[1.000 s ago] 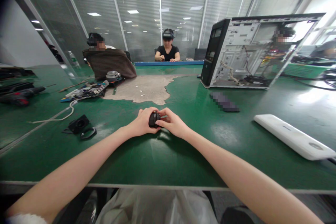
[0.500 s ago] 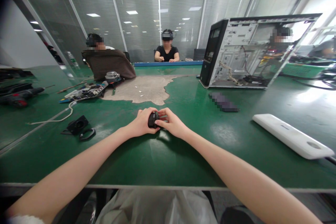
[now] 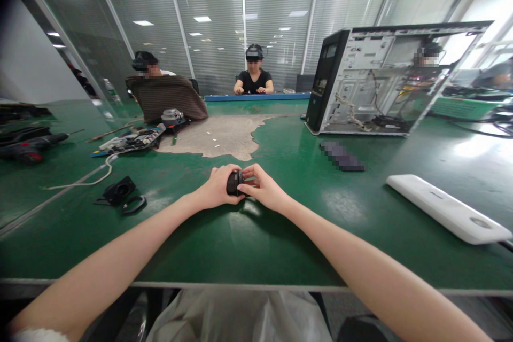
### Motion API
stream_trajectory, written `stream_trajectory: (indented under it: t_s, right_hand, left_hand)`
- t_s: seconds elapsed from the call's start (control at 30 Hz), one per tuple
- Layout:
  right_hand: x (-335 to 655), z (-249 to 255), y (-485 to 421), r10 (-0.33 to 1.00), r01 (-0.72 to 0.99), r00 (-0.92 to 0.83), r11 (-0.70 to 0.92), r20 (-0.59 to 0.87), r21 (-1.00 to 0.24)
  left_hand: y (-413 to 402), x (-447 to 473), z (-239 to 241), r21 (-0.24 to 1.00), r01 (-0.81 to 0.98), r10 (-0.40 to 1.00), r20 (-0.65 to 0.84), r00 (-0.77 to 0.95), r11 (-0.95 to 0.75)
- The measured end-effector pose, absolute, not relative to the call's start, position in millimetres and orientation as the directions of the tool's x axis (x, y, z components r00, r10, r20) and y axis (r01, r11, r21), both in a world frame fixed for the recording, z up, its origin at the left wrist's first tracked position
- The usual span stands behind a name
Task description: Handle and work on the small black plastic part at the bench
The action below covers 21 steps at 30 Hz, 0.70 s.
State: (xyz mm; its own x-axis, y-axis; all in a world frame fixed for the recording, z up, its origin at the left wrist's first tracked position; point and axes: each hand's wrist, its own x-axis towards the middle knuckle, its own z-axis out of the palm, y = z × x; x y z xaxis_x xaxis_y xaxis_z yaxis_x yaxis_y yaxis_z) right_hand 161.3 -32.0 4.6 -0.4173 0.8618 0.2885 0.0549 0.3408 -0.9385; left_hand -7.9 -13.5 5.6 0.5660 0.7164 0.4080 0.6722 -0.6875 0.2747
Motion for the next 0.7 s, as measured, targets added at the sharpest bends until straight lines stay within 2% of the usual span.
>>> stream_trajectory:
  t_s: [0.23, 0.47, 0.7]
  right_hand:
    - [165.2, 3.3, -32.4, 0.821, 0.006, -0.502, 0.319, 0.273, -0.948]
    - [161.1, 6.6, -33.0, 0.855, 0.052, -0.428, 0.348, 0.294, -0.936]
    - [163.5, 2.4, -30.9, 0.84, 0.051, -0.468, 0.334, 0.273, -0.941]
  left_hand:
    - [-13.1, -9.3, 5.7, 0.264, 0.67, 0.71, 0.406, 0.576, -0.694]
    - [-14.2, -8.0, 6.6, 0.275, 0.67, 0.715, 0.411, 0.566, -0.689]
    - [-12.8, -8.5, 5.1, 0.273, 0.669, 0.713, 0.409, 0.57, -0.691]
